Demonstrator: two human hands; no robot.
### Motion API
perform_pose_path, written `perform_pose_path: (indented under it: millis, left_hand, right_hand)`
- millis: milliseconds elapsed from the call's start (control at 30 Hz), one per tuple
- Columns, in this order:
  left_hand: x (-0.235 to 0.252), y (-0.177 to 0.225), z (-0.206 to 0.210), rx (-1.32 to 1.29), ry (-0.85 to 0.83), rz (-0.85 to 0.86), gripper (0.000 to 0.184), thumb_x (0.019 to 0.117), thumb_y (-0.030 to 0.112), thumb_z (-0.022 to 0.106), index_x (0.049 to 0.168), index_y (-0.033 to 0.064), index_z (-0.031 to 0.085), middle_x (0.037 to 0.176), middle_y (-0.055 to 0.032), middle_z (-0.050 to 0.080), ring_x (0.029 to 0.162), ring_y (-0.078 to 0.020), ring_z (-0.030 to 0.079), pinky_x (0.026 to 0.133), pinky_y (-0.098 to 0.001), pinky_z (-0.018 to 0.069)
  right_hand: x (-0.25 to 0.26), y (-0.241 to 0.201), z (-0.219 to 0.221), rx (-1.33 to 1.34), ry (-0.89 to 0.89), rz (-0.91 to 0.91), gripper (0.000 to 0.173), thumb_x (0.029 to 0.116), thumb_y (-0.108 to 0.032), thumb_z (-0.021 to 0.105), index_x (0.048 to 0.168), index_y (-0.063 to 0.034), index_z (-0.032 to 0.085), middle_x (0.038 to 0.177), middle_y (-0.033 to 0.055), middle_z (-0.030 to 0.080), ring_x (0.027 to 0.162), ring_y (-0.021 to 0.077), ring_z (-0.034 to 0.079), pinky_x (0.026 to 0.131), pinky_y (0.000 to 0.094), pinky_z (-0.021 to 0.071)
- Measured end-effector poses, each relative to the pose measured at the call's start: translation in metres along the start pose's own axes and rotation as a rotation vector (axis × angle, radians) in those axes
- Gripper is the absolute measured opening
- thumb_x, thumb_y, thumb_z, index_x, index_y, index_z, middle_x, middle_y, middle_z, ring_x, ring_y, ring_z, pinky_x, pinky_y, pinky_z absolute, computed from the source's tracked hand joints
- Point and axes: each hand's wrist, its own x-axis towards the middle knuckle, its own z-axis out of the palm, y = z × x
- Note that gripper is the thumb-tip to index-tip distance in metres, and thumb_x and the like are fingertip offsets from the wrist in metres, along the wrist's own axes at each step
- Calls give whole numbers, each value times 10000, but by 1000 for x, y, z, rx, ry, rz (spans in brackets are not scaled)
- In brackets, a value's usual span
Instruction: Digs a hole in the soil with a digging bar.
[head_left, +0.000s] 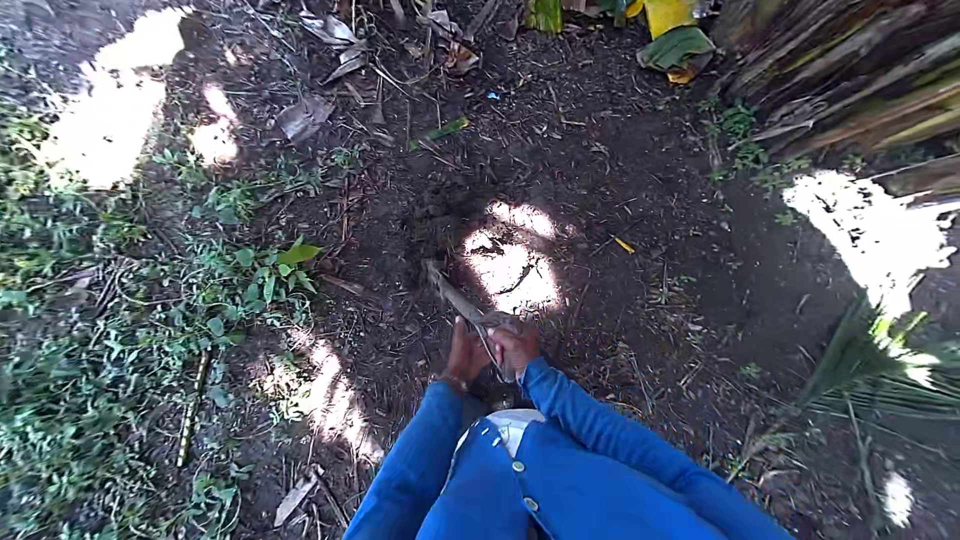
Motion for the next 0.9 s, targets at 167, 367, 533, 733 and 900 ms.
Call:
perform_pose_path:
  millis: [167,367,533,733,900]
  left_hand:
    - [49,-13,86,-144,148,-156,365,1078,358,479,1220,27,538,902,-124,643,729,-201,649,648,-370,585]
    - [64,-25,120,-190,127,-177,245,1068,237,468,884,86,529,635,-23,555,499,-113,549,469,-269,505]
    - [49,-25,179,-19,86,-280,190,1036,142,495,871,61,543,628,-40,565,485,-125,543,452,-270,492]
    - [58,-35,246,121,27,-348,113,997,92,590,910,21,576,653,-66,614,509,-154,587,479,-300,526]
    - [81,-39,300,176,86,-391,184,965,68,647,1083,7,519,684,-83,593,544,-177,619,507,-327,568]
  right_hand:
    - [14,-9,-67,287,283,226,177,1004,-100,610,866,9,588,550,58,545,448,169,552,472,347,544]
    - [-2,-41,-88,394,271,189,90,954,-21,617,877,5,579,517,37,502,417,146,508,431,314,501]
    - [-16,-64,-115,589,326,67,137,947,-32,537,816,-50,570,499,8,497,403,124,494,425,306,492]
    - [-26,-65,-151,796,347,-176,175,872,-145,605,697,-133,614,493,-12,524,414,130,545,449,330,526]
    - [-5,-82,-186,850,378,-178,199,904,-156,587,709,-133,618,496,-4,533,419,144,560,471,346,549]
